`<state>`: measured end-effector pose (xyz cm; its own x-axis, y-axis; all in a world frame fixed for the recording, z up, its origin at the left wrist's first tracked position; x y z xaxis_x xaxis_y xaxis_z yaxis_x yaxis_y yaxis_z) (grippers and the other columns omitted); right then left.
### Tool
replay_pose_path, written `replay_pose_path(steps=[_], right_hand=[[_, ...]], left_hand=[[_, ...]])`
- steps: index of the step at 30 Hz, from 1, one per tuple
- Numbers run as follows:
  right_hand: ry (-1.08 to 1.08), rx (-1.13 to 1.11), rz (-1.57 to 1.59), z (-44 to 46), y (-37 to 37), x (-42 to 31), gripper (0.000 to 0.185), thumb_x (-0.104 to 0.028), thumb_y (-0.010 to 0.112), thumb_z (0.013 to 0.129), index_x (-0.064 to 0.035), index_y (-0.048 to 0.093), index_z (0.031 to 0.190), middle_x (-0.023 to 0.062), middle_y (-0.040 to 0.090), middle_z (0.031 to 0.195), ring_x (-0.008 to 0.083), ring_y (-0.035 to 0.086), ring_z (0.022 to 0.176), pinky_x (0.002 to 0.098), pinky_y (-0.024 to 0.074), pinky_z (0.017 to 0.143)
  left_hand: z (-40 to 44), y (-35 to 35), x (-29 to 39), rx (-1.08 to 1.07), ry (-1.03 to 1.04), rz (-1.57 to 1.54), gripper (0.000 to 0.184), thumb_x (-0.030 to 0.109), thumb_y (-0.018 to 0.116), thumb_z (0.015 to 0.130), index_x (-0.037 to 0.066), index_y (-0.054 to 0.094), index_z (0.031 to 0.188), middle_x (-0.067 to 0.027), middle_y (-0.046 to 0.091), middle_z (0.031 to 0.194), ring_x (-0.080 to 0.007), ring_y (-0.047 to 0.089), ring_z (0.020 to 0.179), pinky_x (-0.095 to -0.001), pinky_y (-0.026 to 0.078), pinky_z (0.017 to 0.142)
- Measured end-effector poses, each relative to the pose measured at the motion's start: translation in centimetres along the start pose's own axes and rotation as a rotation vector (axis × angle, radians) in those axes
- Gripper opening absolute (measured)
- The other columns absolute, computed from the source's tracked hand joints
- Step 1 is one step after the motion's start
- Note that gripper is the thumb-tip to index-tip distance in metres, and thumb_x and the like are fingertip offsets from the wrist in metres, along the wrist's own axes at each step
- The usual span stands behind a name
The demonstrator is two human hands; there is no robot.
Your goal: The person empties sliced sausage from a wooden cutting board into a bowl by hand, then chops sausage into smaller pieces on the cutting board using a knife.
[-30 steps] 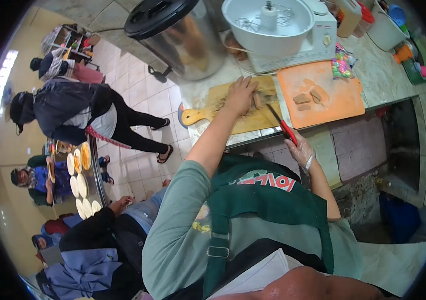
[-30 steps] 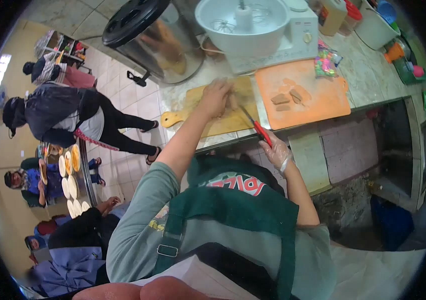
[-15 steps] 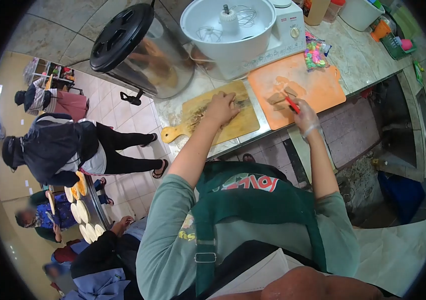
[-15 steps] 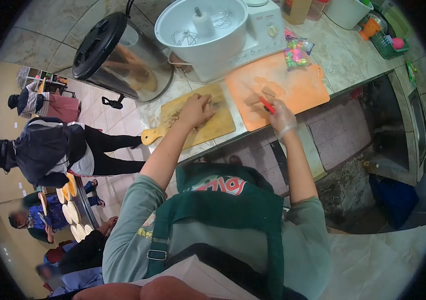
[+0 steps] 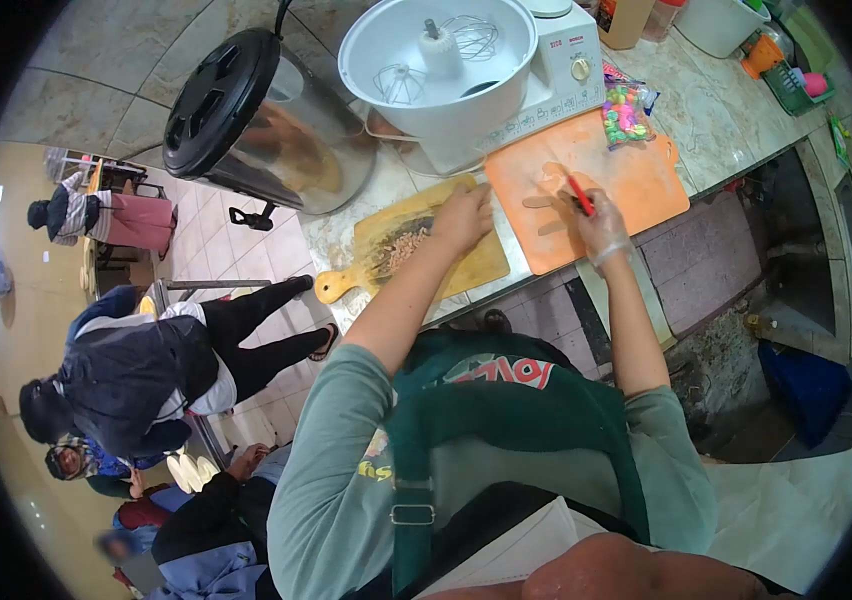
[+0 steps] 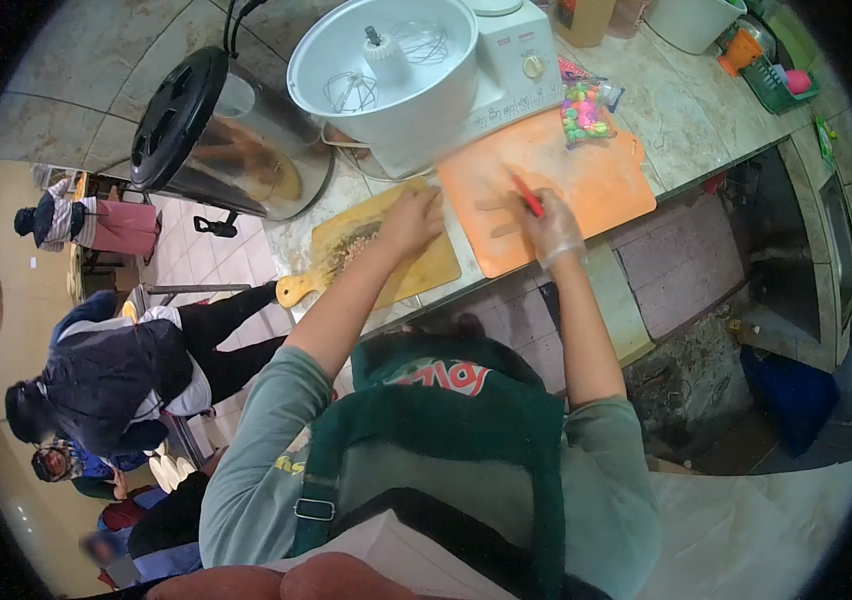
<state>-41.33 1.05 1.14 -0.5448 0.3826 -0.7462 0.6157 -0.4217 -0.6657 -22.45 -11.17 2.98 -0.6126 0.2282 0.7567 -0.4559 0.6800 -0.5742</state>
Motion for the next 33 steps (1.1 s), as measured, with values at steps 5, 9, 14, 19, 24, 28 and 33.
replay_pose_path(steps=[5,9,14,19,24,28,33], right_hand=[[0.138,0.164,0.219,-2.6,-2.8,1.7,0.023,-0.013,0.065,0.07,-0.0009,0.054,0.087,0.0092,0.058,0.07,0.0147,0.054,0.063,0.0277,0.043,0.059],[0.138,0.197,0.183,-4.5,-3.4,2.5,0.019,-0.007,0.065,0.069,-0.0013,0.054,0.084,0.0068,0.057,0.067,0.0119,0.052,0.061,0.0257,0.0423,0.057],[0.209,0.16,0.412,-5.3,-1.3,2.7,0.019,-0.008,0.065,0.07,-0.0026,0.053,0.082,0.0035,0.052,0.065,0.0106,0.048,0.059,0.0248,0.041,0.056],[0.067,0.025,0.482,-4.8,3.7,-0.8,0.018,-0.008,0.065,0.072,-0.0026,0.053,0.085,0.0018,0.052,0.066,0.0101,0.047,0.059,0.0242,0.0403,0.054],[-0.112,-0.329,0.335,-7.2,8.2,-8.9,0.028,-0.016,0.063,0.077,-0.003,0.051,0.098,0.0042,0.055,0.078,0.0102,0.049,0.067,0.0251,0.0414,0.061],[-0.102,-0.673,0.339,-10.1,11.5,-11.3,0.039,-0.019,0.051,0.082,-0.0059,0.041,0.118,0.0196,0.056,0.086,0.031,0.056,0.078,0.0357,0.043,0.07],[-0.307,-0.874,0.059,-13.2,15.1,-10.5,0.045,-0.019,0.045,0.084,-0.0166,0.032,0.127,0.0248,0.055,0.093,0.0385,0.054,0.085,0.0421,0.0429,0.075]], left_hand=[[4.7,3.7,2.1,0.147,0.332,0.305,0.042,0.012,0.053,0.072,0.008,0.049,0.114,-0.0174,0.046,0.1,-0.0326,0.049,0.092,-0.037,0.043,0.078],[5.8,4.6,3.6,0.058,0.307,0.459,0.039,0.009,0.05,0.074,0.006,0.049,0.113,-0.0166,0.045,0.11,-0.0306,0.048,0.096,-0.037,0.043,0.079],[2.4,4.3,3.6,0.372,0.45,0.295,0.032,0.012,0.053,0.078,0.007,0.052,0.109,-0.0136,0.051,0.106,-0.0253,0.053,0.088,-0.0339,0.045,0.073],[-2.6,6.3,0.2,-0.04,0.188,-0.747,0.024,0.013,0.056,0.082,0.004,0.053,0.104,-0.0048,0.057,0.085,-0.0121,0.055,0.069,-0.0244,0.045,0.064],[-7.2,3.0,-5.3,0.194,0.032,-1.037,0.024,0.014,0.057,0.082,0.002,0.053,0.102,-0.0014,0.057,0.082,-0.0081,0.055,0.072,-0.0199,0.045,0.062],[-12.2,-1.9,-12.0,0.591,-0.169,-0.858,0.024,0.014,0.055,0.083,0.002,0.052,0.104,-0.0013,0.057,0.081,-0.007,0.054,0.068,-0.0191,0.043,0.057],[-15.8,-4.0,-18.3,0.825,-0.399,-0.849,0.034,0.012,0.056,0.081,0.0,0.049,0.112,-0.0029,0.057,0.079,-0.0068,0.053,0.064,-0.0188,0.041,0.053]])
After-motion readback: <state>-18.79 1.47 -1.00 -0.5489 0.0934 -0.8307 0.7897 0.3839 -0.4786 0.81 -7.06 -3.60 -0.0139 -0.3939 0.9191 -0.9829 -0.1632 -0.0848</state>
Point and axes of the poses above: each hand's wrist, its own z-axis towards the middle knuckle, its own y-axis out of the palm, x = y × z, the point moved 5 cm from there along z, towards the middle knuckle
